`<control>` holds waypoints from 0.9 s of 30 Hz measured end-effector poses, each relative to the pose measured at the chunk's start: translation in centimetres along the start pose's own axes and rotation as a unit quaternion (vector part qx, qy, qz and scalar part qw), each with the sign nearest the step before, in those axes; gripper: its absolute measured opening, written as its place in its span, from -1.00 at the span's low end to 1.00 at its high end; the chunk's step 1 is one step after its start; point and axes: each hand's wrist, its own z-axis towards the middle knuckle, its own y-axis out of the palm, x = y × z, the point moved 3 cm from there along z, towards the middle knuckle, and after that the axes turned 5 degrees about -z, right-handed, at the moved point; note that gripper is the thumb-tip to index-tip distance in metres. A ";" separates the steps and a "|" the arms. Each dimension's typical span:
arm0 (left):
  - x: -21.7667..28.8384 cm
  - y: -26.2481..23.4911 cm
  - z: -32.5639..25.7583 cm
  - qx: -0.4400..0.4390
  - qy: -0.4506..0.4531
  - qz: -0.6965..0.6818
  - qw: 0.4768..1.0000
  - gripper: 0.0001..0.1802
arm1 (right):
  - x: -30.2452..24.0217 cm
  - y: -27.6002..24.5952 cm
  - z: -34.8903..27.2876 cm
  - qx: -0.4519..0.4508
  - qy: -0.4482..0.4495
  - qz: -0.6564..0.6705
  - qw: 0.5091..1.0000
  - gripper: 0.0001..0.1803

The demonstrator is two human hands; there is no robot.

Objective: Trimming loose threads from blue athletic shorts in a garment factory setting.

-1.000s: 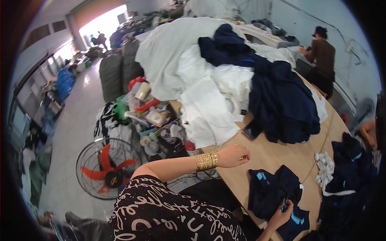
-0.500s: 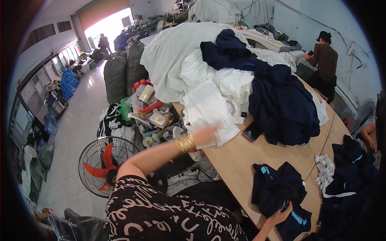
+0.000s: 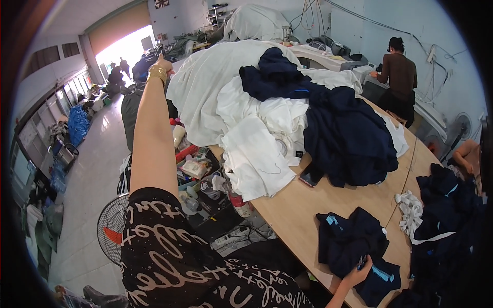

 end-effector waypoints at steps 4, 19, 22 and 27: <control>1.7 0.1 -1.5 -0.006 -0.003 0.023 1.000 -0.02 | 0.3 -0.2 0.0 0.002 0.008 0.002 1.000 -0.64; 2.3 -1.1 -2.4 0.011 -0.001 -0.021 1.000 0.01 | 0.3 -0.2 -0.1 0.023 -0.011 0.013 1.000 -0.65; 1.9 1.0 -1.2 0.008 0.003 -0.010 1.000 0.01 | 0.1 -0.7 -0.1 0.017 0.007 0.001 1.000 -0.65; 0.3 -3.9 6.2 0.068 0.035 -0.011 0.997 0.03 | -0.1 0.5 -0.2 0.016 -0.010 0.041 0.999 -0.69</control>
